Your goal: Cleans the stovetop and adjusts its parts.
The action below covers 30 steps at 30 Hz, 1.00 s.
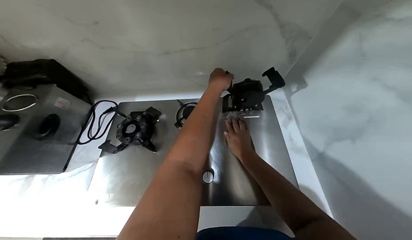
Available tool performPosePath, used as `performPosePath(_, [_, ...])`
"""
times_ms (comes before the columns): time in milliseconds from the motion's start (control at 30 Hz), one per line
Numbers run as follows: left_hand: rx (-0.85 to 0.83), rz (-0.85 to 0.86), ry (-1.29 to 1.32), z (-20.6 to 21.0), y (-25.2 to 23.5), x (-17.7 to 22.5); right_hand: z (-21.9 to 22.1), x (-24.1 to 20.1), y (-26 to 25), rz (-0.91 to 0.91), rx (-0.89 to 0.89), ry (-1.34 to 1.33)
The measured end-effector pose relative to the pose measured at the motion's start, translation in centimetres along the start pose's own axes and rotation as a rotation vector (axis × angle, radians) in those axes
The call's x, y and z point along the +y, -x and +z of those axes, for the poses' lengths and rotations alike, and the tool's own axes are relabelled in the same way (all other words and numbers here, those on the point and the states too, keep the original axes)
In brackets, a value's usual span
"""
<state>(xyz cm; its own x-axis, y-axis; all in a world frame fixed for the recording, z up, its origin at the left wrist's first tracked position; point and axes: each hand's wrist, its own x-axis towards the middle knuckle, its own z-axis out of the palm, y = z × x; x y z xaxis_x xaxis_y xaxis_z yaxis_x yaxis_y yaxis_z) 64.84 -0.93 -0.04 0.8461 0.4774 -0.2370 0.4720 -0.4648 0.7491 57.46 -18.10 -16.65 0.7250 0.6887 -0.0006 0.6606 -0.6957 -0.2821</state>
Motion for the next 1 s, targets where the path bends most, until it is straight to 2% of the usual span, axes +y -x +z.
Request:
performPosePath(100, [-0.003, 0.011, 0.0, 0.2, 0.2, -0.1, -1.1, -1.5, -1.1, 0.1, -0.162, 0.007])
performPosePath(267, [-0.004, 0.029, 0.024, 0.1, 0.6, -0.2, -1.0, -3.5, -4.0, 0.202, -0.149, -0.065])
performPosePath(333, [-0.001, 0.03, 0.052, 0.3, 0.4, -0.5, -0.5, -2.8, -4.1, 0.133, -0.162, -0.081])
performPosePath(400, [-0.005, 0.031, 0.061, 0.5, 0.4, -0.7, 0.0, -0.6, -2.8, -0.027, -0.22, -0.054])
performPosePath(467, [0.005, 0.054, 0.083, 0.5, 0.4, -0.8, 0.1, 2.6, -0.5, -0.185, -0.179, -0.071])
performPosePath(533, [0.008, 0.072, 0.105, 0.7, 0.3, -1.1, -0.7, 6.0, 1.9, -0.217, -0.131, -0.099])
performPosePath(667, [0.003, 0.061, 0.088, 0.6, 0.9, -0.9, -1.7, 11.4, 3.2, -0.023, -0.079, -0.026])
performPosePath(833, [0.022, 0.087, 0.105, 1.1, 1.5, -1.3, -3.4, 11.6, 0.1, 0.353, 0.054, 0.018])
performPosePath(933, [0.017, 0.134, 0.073, 1.3, 2.4, -1.8, -2.7, 11.9, 0.7, 0.349, 0.071, 0.021])
performPosePath(1000, [0.022, 0.176, 0.042, 1.6, 3.4, -2.2, -1.9, 11.9, 4.1, 0.327, 0.078, 0.017])
